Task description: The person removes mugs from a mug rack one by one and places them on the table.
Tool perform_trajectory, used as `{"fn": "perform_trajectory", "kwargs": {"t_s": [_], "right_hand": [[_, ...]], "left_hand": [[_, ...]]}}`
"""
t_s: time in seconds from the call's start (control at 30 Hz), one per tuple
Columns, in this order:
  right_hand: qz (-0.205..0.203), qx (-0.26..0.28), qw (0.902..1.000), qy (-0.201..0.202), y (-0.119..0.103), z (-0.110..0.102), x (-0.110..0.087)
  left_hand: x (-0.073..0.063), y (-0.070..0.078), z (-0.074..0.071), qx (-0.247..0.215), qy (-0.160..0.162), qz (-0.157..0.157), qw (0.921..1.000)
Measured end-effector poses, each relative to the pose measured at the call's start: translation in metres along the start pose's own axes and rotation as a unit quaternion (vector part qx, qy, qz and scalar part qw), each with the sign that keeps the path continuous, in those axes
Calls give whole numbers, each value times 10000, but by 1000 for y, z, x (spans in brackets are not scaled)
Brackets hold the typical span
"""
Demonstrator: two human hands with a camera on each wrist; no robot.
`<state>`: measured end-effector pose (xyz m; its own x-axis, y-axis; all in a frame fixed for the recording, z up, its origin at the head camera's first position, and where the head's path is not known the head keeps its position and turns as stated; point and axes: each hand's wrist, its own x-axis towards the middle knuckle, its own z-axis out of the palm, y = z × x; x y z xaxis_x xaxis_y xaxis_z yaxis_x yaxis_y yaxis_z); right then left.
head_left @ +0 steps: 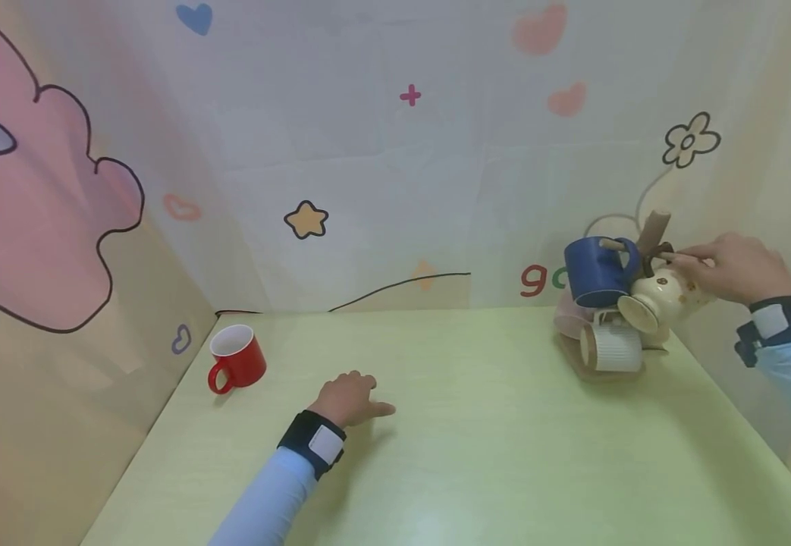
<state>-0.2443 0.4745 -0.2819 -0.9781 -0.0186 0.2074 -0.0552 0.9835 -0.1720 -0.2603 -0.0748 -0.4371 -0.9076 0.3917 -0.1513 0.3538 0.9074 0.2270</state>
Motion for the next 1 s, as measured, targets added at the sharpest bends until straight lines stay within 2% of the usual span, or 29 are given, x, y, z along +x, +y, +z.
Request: {"fn": "perform_trajectory", "kwargs": {"t_s": [0.13, 0.33, 0.43, 0.6, 0.8, 1.0], "right_hand": [[243, 251, 9991, 230, 1, 8, -2], [305, 942, 9945, 336, 3, 16, -10], [620, 1263, 9890, 456, 1, 17, -17], [1380, 1726, 9742, 461, 1, 20, -31], [1854, 2059, 9608, 54, 8, 29, -45], [1991, 2444, 9469, -638, 14, 42, -49]], "left_hand": [[0, 1, -1, -18, -6, 3, 10000], [0, 3, -2, -24, 12, 40, 10000], [1, 4, -2, -16, -5, 48, 10000], [2, 6, -1, 22, -41, 69, 10000], [1, 9, -1, 2, -52, 97, 9999], [1, 7, -1, -17, -60, 90, 9999]]}}
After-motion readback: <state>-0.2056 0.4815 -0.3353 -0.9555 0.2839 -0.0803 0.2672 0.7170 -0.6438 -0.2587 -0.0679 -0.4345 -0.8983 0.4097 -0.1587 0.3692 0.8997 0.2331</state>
